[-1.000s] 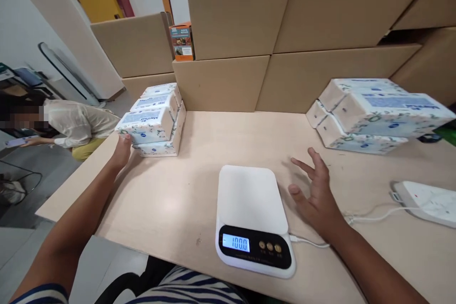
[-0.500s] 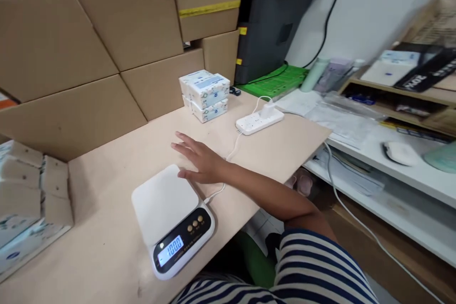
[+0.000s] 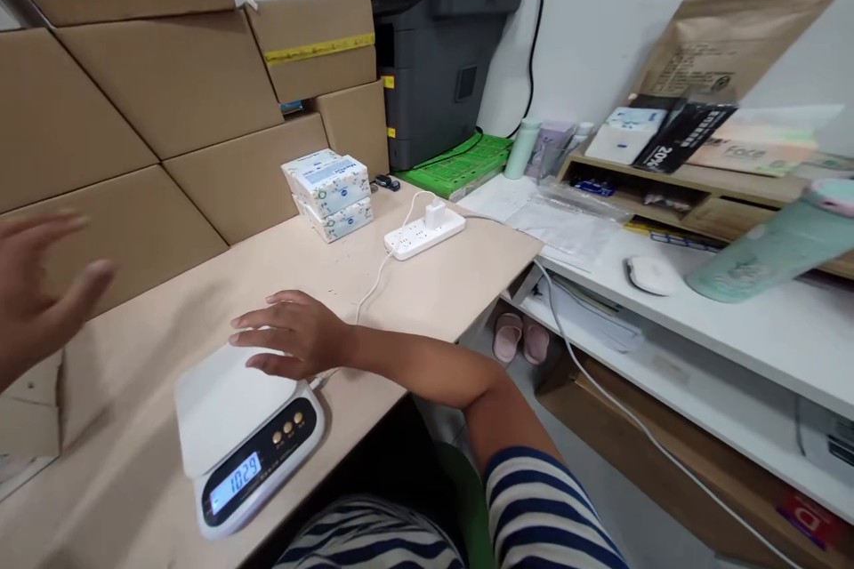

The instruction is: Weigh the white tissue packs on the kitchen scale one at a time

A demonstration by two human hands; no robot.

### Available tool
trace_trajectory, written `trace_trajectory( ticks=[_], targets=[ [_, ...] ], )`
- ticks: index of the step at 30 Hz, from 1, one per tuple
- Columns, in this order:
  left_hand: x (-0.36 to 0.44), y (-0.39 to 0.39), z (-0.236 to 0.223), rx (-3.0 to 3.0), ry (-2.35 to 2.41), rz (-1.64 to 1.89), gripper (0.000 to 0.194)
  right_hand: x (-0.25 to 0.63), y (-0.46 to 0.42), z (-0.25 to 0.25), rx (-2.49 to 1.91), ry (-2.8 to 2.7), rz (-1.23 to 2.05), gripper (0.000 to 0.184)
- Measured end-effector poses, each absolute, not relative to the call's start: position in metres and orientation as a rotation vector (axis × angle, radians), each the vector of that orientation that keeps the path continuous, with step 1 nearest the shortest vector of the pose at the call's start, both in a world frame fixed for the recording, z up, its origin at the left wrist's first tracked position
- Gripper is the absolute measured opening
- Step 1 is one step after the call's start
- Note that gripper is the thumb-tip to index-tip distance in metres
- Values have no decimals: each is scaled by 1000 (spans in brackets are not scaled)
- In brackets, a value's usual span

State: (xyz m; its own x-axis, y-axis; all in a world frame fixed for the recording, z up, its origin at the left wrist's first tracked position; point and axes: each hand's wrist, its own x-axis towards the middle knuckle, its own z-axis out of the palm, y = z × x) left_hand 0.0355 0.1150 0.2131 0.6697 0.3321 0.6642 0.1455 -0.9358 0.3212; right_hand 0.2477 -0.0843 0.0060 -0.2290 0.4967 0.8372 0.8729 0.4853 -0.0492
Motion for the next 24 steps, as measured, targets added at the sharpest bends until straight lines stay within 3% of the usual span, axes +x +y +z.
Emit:
trace_trajectory(
  ticks=[3,5,9,12,24],
  targets=[
    [147,133,197,2922,376,791,105,250,-76,6,-1186,-1847,-485,36],
    [213,134,190,2909,409,544,117,251,-71,6,-1196,-1868,-472,28],
    [299,119,177,2895,396,381,94,251,-66,7,-1149,-1914,-605,19],
    [327,109,166,2865,525,269,92,255,-67,10,-1126,-1882,-701,18],
    [335,99,154,2665,748,331,78,251,-61,5,-1119,-1768,-775,19]
  ],
)
